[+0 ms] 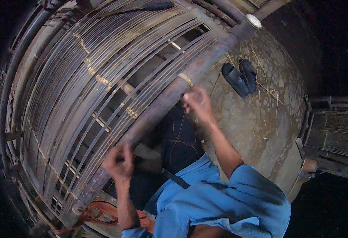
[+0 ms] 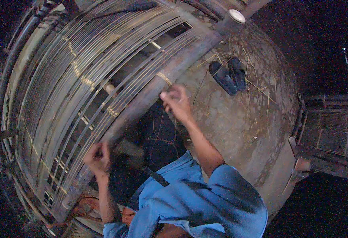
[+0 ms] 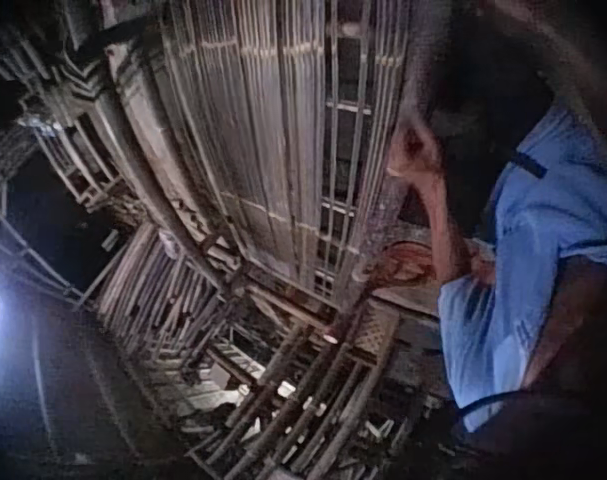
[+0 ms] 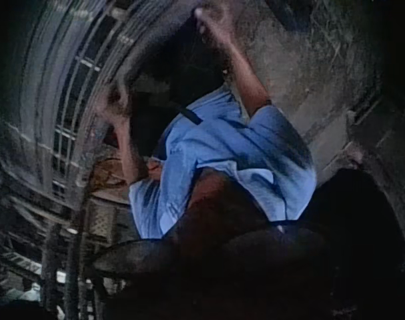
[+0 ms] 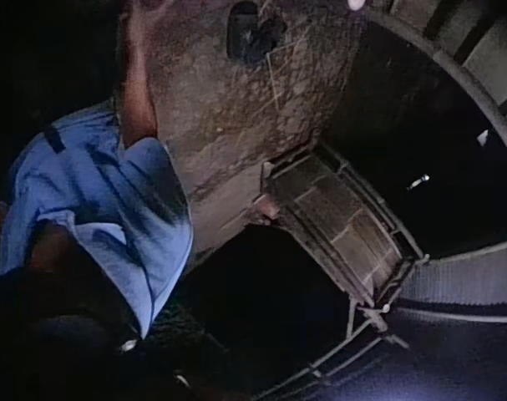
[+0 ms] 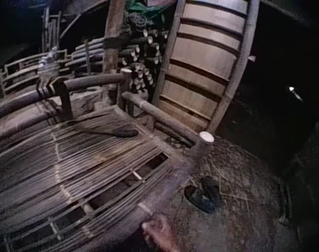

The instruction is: The person weaves a bamboo mat by threading a long thin strand through the horizontal supports of a wooden frame by hand.

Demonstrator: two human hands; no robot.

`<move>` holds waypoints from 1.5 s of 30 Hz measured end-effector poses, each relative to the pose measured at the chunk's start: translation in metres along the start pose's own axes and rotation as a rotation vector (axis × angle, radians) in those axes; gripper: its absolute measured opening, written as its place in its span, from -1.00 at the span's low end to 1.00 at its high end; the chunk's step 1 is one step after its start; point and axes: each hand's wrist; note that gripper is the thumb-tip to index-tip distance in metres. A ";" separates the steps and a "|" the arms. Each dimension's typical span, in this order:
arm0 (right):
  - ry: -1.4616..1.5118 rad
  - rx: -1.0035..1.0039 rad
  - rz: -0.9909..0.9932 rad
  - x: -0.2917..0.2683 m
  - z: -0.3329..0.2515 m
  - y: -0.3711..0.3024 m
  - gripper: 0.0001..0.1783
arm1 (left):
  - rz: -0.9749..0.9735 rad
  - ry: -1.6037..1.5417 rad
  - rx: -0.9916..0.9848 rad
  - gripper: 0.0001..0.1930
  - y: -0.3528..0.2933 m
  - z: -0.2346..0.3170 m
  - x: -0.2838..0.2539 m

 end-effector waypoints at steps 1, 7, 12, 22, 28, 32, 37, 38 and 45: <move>0.049 0.110 -0.115 -0.004 0.006 -0.012 -0.52 | -0.102 -0.115 0.019 -0.83 0.009 0.021 0.019; -0.856 -0.256 -0.657 0.024 0.028 -0.114 -0.84 | -0.465 -0.582 0.048 -0.55 0.042 0.079 0.111; -0.499 -0.716 -0.603 0.011 -0.037 -0.087 -0.74 | -0.539 -0.654 0.049 -0.72 0.081 0.113 0.054; -0.221 -0.852 -1.075 0.022 -0.138 -0.002 -0.45 | -0.124 -0.172 0.154 -0.88 0.071 0.123 -0.112; -0.705 -0.727 -0.890 -0.014 -0.167 0.095 -0.72 | -0.208 -0.180 -0.238 -0.76 0.160 0.006 -0.064; -1.062 -0.808 -0.641 -0.021 -0.142 0.181 -0.64 | -0.289 0.182 0.034 -0.78 0.179 0.026 0.066; -1.218 -0.725 -0.638 0.016 -0.140 0.231 -0.55 | -0.240 0.381 0.188 -0.79 0.206 0.098 0.163; -1.257 -0.537 -0.657 0.016 -0.139 0.239 -0.53 | -0.275 0.376 0.166 -0.76 0.213 0.114 0.180; -1.297 -0.379 -0.715 0.034 -0.134 0.236 -0.51 | -0.418 0.123 -0.107 -0.53 0.238 0.125 0.272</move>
Point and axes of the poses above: each hand's wrist, its own y-axis towards the middle knuckle, its own x-axis out of the palm, z = x × y, and after that the axes turned 6 degrees about y, right-handed
